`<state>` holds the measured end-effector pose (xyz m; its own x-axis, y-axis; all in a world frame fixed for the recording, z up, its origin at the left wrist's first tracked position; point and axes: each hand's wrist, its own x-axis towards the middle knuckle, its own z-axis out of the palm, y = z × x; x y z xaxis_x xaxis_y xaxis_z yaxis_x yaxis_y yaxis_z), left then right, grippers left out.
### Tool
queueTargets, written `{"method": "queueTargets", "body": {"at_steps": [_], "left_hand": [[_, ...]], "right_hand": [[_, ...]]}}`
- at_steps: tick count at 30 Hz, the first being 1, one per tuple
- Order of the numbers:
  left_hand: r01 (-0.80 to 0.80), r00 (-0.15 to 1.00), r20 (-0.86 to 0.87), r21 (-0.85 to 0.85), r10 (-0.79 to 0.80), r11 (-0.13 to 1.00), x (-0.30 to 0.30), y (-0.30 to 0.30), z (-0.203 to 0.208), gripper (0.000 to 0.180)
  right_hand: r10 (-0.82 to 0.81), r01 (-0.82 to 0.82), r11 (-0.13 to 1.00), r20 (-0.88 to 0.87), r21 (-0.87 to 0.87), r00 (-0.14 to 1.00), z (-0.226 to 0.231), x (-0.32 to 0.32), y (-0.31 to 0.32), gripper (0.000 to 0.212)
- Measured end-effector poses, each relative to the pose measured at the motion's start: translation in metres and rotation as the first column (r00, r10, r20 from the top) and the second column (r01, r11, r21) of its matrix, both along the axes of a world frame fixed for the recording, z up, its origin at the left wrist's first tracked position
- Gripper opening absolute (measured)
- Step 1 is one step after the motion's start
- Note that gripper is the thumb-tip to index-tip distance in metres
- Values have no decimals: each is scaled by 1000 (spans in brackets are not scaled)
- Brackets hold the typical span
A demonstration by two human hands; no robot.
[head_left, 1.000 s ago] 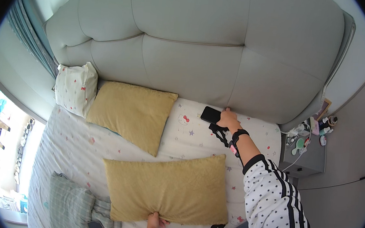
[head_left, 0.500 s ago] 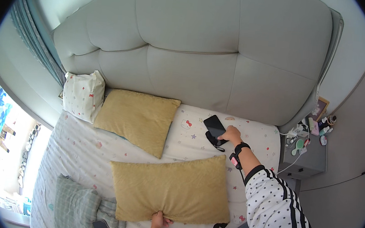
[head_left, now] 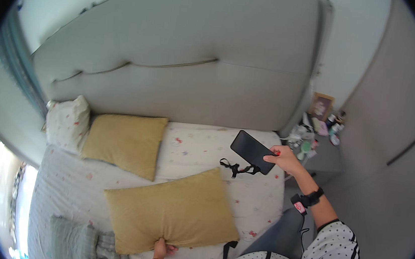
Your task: The person removes a pillow from its cover, places the bare pillow on the bed, and then inserts it into a new cover. They repeat this process with a second pillow, zipping each cover closed and arranging the pillows on the bed.
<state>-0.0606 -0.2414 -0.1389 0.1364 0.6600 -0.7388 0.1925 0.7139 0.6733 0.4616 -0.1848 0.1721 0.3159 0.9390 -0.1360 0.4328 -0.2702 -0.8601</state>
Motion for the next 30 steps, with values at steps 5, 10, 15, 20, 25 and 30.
{"method": "queueTargets", "body": {"at_steps": [5, 10, 15, 20, 25, 30], "left_hand": [[595, 739, -159, -301, -655, 745, 9, 32, 72, 59], [885, 454, -328, 271, -829, 378, 107, 39, 214, 41], [577, 367, -178, 813, -913, 73, 301, -6, 271, 88], [432, 435, -341, 891, -833, -139, 445, -80, 256, 58], [743, 117, 225, 627, -967, 235, 445, -105, 263, 41], [741, 132, 184, 635, -974, 220, 421, -89, 299, 47]], "right_hand": [[-341, 336, 939, -64, -77, 938, 56, 28, -149, 32], [-575, 577, 817, -131, -25, 808, 43, 32, -248, 30], [-621, 636, 767, -354, -88, 699, 37, 33, -286, 32], [-591, 671, 741, -471, 4, 655, 31, 42, -309, 32], [-630, 724, 679, -413, 118, 658, 31, 52, -344, 32], [-658, 753, 654, -441, 66, 610, 32, 49, -354, 34]]}}
